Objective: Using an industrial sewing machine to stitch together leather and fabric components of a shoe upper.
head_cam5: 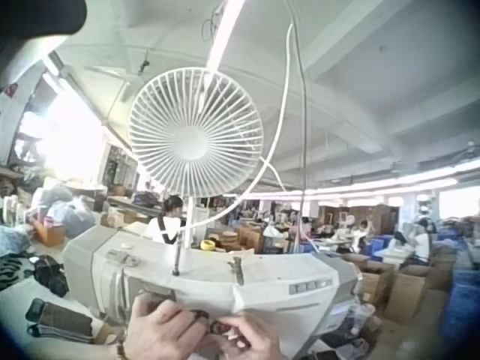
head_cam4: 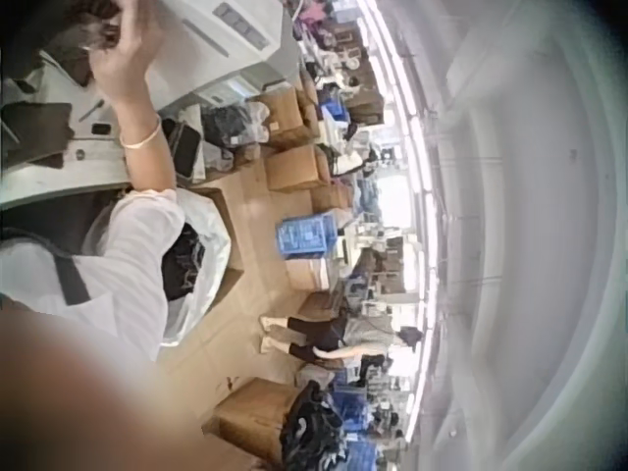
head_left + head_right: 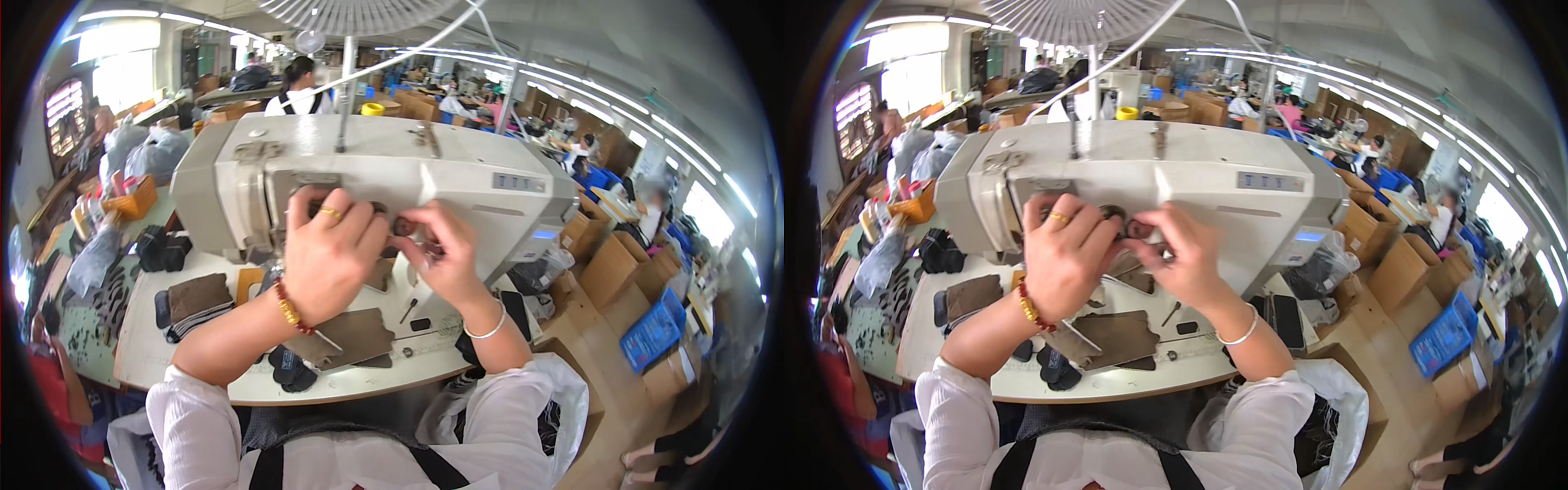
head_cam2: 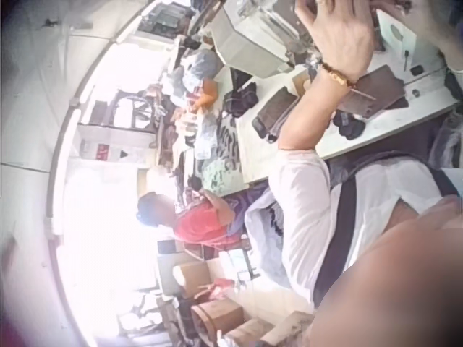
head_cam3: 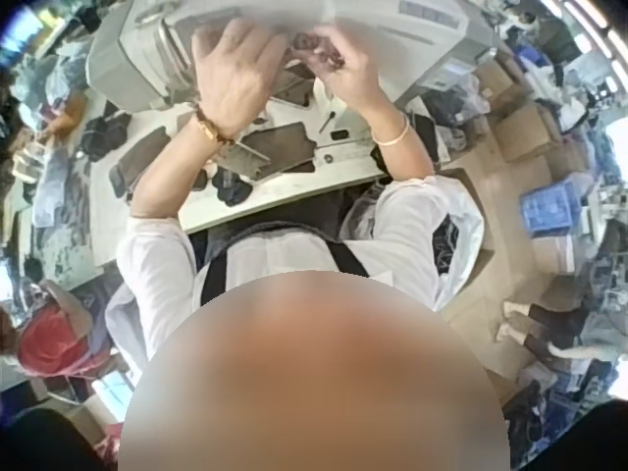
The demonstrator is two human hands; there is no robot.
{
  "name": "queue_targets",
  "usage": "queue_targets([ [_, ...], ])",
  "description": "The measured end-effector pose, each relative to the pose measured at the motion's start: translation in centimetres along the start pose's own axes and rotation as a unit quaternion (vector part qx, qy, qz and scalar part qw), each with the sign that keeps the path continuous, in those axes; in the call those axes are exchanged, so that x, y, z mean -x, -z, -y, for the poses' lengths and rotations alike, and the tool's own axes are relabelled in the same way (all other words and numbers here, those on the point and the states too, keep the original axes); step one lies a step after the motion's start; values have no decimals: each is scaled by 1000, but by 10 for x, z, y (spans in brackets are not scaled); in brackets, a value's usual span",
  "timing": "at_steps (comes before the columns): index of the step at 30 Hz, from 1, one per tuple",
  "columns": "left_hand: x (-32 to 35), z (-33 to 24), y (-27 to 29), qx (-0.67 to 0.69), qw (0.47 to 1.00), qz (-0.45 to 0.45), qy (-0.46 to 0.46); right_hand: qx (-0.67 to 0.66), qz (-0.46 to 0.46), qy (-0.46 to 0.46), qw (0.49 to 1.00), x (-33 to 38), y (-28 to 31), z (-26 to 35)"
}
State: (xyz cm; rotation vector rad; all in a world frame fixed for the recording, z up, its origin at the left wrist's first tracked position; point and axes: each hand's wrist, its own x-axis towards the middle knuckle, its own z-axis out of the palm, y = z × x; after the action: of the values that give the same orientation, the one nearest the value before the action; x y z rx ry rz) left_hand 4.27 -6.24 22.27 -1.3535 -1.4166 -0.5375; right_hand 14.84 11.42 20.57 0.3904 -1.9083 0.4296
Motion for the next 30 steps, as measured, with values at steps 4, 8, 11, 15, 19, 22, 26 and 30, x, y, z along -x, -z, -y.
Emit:
queue_targets([
  [4,-1,-2,-6,-29,999,-21,-9,54,-9,-2,998,-3,-5,1],
  [8,-2,-5,-11,-78,996,-27,-13,101,3,-9,995,-5,-8,6],
  [11,-1,-6,-12,-90,995,-28,-13,128,17,-15,992,-6,-6,10],
  [15,-4,-10,-11,-94,996,-7,1,125,28,-31,991,-7,-7,7],
  [19,-1,-16,-3,-110,994,-17,12,141,8,4,990,-4,-15,3],
  [22,16,-24,17,60,997,-25,48,90,-27,48,994,-2,-15,7],
  [26,38,-18,27,470,856,53,208,89,17,150,984,14,10,31],
  [30,55,-13,7,775,551,147,271,188,85,268,941,31,26,55],
])
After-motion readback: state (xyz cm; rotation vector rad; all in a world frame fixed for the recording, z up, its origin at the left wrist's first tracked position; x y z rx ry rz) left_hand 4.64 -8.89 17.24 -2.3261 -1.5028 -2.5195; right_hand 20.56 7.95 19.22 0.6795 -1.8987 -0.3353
